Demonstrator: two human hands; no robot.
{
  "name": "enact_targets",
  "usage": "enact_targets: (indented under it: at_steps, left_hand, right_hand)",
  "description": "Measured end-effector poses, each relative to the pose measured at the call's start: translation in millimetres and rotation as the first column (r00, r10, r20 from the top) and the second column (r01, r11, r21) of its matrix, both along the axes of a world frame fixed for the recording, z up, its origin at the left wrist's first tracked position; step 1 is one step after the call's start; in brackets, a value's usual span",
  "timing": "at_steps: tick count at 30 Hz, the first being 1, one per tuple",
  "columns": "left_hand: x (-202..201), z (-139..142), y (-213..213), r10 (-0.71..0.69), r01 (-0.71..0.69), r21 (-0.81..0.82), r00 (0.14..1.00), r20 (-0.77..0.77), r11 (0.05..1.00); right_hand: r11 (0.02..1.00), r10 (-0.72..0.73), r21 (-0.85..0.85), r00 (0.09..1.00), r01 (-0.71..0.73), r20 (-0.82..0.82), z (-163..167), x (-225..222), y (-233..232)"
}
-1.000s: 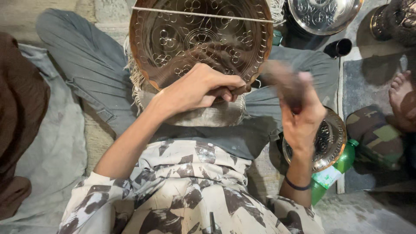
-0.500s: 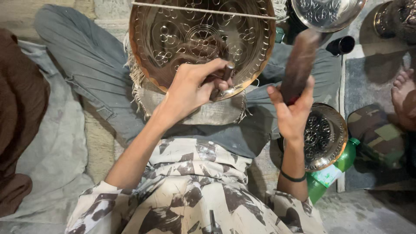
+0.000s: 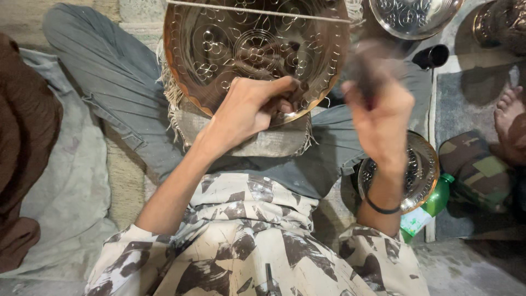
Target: The person sits on the floor and uses a hammer to strike a metal plate resting on a cushion. They repeatedly hit the plate's surface to create or refine decorative patterns.
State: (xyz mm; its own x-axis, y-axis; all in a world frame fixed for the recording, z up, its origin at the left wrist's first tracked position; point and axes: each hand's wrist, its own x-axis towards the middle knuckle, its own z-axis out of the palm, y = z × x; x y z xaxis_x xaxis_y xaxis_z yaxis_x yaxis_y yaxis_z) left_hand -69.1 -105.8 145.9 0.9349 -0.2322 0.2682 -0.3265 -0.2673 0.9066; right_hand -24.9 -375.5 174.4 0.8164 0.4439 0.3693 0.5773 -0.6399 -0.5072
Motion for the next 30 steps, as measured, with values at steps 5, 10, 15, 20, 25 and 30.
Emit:
enact_targets:
  at_steps: [5, 10, 15, 20, 25, 30]
  left_hand:
    - [-8, 3, 1, 0.028, -0.032, -0.058, 0.997, -0.074, 0.998]
    - [-18, 1, -5, 0.189, -0.190, 0.000, 0.980, -0.064, 0.982]
    - [-26, -2, -11, 0.346, -0.345, 0.022, 0.933, -0.097, 0.938]
    - [-33, 0, -13, 0.417, -0.417, 0.013, 0.907, -0.064, 0.909]
    - [-32, 0, -11, 0.388, -0.385, 0.048, 0.916, -0.105, 0.922]
    - [-13, -4, -1, 0.104, -0.109, -0.068, 0.992, -0.075, 0.992]
  right_hand:
    - [0.989, -0.023, 0.143, 0.989, 0.043, -0.143, 28, 1, 26]
    - [0.648, 0.110, -0.757, 0.994, -0.083, -0.014, 76, 13, 36]
    - [0.608, 0.341, -0.759, 0.940, -0.235, -0.018, 101, 26, 50]
    - [0.799, 0.323, -0.552, 0.945, -0.239, 0.059, 102, 32, 57]
    - [0.799, 0.307, -0.547, 0.952, -0.251, 0.011, 85, 37, 36]
    - [0.946, 0.231, 0.272, 0.957, -0.178, -0.176, 45, 26, 8]
